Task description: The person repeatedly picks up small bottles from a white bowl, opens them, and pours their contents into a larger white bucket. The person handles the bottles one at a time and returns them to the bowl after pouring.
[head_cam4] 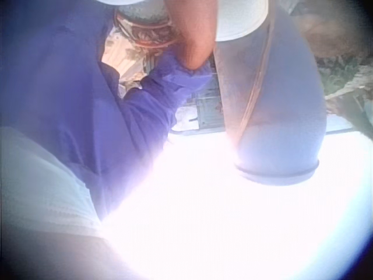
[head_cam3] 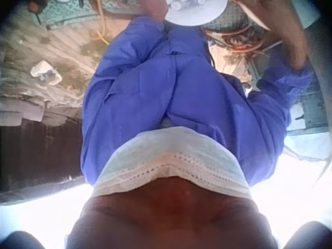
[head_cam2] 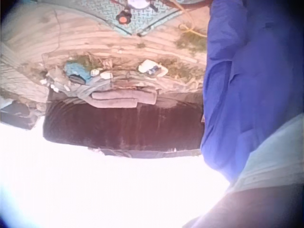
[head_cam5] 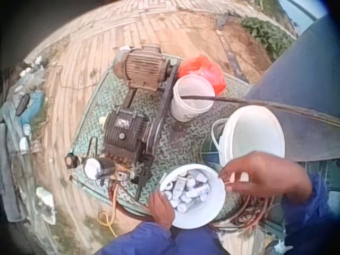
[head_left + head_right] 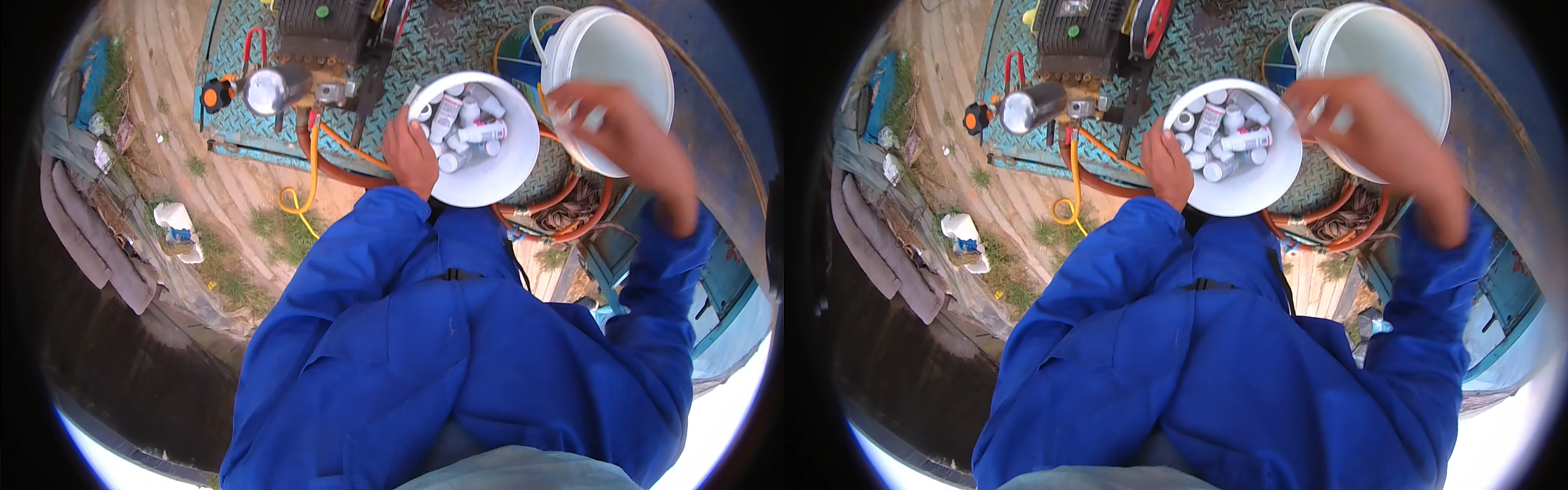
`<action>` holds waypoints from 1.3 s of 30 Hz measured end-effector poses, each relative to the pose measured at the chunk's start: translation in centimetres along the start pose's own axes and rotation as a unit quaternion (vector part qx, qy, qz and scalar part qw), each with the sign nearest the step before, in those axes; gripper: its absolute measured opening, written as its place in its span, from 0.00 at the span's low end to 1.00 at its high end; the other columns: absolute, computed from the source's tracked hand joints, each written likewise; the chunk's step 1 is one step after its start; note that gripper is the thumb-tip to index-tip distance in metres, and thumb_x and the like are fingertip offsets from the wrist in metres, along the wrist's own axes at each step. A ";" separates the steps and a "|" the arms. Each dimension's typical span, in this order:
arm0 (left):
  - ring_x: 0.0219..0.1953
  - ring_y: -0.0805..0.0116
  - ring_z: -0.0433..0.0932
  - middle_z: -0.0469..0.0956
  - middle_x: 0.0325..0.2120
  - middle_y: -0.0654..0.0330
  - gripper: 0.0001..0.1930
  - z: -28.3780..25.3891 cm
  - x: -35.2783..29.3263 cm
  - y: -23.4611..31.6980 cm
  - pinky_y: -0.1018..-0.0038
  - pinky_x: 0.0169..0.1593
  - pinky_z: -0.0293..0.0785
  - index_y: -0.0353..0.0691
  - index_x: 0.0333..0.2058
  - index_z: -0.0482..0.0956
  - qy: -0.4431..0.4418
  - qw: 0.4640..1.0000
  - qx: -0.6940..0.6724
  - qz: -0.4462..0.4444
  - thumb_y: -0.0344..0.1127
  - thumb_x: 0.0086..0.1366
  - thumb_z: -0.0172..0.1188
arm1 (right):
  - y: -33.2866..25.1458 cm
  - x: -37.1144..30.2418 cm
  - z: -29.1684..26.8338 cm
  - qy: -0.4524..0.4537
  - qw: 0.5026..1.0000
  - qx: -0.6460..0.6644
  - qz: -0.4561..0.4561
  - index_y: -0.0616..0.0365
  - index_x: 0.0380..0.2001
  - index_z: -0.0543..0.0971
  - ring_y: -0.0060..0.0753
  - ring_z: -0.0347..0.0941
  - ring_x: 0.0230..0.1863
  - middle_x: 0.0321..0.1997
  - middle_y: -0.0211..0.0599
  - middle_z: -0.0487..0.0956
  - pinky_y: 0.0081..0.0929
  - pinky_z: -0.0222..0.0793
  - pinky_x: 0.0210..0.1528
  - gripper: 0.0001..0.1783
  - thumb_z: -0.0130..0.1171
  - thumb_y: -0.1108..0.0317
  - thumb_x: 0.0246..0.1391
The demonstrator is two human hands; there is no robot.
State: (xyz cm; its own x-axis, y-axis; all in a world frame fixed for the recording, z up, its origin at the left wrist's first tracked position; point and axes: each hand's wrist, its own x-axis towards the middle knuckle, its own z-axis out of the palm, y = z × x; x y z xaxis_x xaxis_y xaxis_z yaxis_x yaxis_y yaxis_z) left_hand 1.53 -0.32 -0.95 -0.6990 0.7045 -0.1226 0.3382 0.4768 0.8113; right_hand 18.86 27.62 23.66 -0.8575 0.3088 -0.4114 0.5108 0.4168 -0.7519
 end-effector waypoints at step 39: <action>0.53 0.35 0.81 0.81 0.52 0.38 0.24 0.1 0.3 0.6 0.49 0.58 0.76 0.30 0.61 0.79 0.017 0.999 0.029 0.018 0.45 0.89 0.43 | 18.3 13.0 29.8 0.287 0.898 0.025 0.334 0.63 0.60 0.82 0.67 0.85 0.56 0.53 0.61 0.89 0.57 0.78 0.63 0.32 0.65 0.46 0.68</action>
State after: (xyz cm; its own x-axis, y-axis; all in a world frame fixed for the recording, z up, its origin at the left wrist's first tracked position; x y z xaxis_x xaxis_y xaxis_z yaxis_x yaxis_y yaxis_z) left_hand 1.52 0.23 -0.58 -0.7064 0.7039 -0.0740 0.3991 0.4825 0.7797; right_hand 15.22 13.81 -10.81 -0.1817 0.8712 -0.4560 0.8831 -0.0594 -0.4654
